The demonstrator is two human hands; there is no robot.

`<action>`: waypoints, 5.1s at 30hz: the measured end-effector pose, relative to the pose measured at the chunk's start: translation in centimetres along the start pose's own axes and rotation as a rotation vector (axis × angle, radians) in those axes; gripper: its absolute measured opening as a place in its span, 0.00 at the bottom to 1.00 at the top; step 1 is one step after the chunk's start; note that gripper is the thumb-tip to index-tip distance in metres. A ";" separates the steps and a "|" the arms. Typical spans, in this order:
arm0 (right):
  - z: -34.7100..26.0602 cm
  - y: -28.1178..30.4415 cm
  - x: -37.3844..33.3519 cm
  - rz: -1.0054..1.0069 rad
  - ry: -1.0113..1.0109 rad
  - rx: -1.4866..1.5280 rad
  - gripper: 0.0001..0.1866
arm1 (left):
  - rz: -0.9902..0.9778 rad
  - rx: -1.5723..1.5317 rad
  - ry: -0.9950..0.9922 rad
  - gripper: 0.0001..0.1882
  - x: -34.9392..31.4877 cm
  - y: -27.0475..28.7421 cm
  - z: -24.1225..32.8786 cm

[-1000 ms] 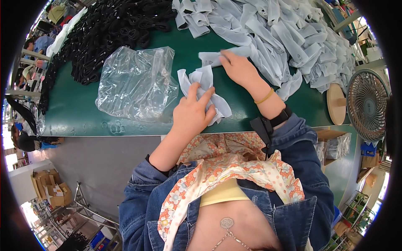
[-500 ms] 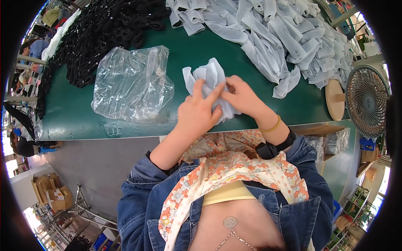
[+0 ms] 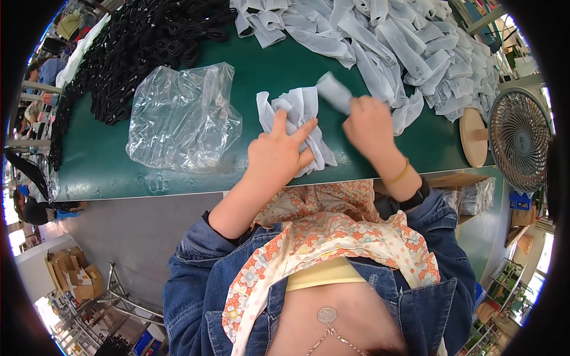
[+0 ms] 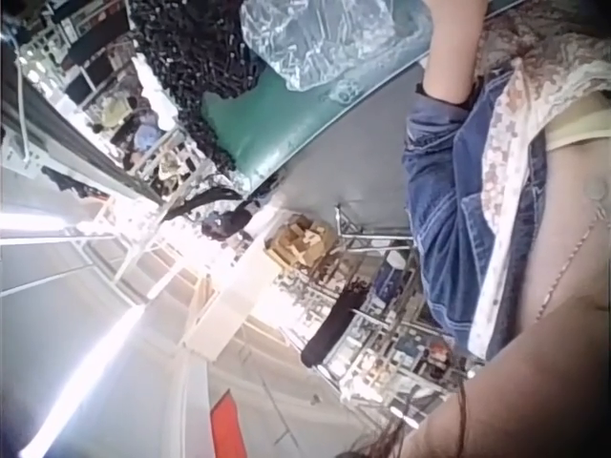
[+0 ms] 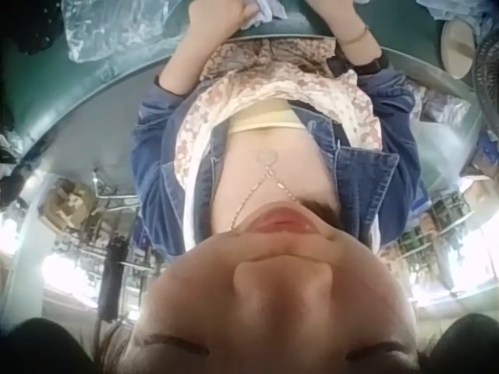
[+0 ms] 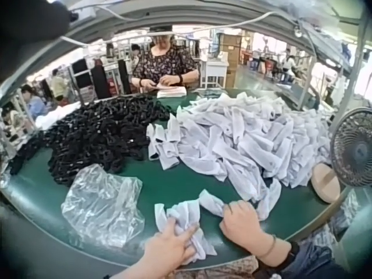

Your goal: Packaging small white items into plastic bags at a factory workstation.

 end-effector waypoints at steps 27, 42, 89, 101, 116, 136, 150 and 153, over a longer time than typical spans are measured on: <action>-4.5 -0.2 3.8 -0.261 -0.010 0.347 0.49 | 0.768 0.217 0.053 0.15 -2.0 6.7 -7.2; -8.7 2.6 7.8 -0.223 0.244 0.554 0.40 | 0.205 -0.076 -0.154 0.19 -3.2 11.8 -7.7; -22.6 -6.4 22.3 0.078 -0.078 0.179 0.45 | 0.332 -1.037 0.791 0.08 -8.5 5.3 -22.2; -10.6 1.1 21.4 -0.334 0.780 1.183 0.09 | 0.695 -1.213 1.193 0.20 -27.3 4.6 -28.4; -0.4 -5.6 19.7 -0.250 0.187 0.151 0.32 | 0.572 -0.729 0.475 0.08 -15.3 13.7 -17.5; 3.0 4.6 2.3 0.306 0.372 0.873 0.08 | 0.375 -0.410 -0.200 0.18 1.8 4.1 3.1; 2.1 2.2 -3.6 0.066 0.318 0.510 0.15 | -0.116 -1.543 0.327 0.09 -1.7 1.0 -3.9; 1.0 1.9 -3.6 0.188 0.392 0.457 0.14 | -0.090 -1.432 0.393 0.08 -2.7 -0.1 -4.4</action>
Point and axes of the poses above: each hand's wrist, its own x-axis towards the middle knuckle, its own y-axis out of the back of the hand, z = x × y, the point moved 4 cm from there along x, towards the middle knuckle, and after that the axes turned 13 degrees about y, right-handed, at the moved point
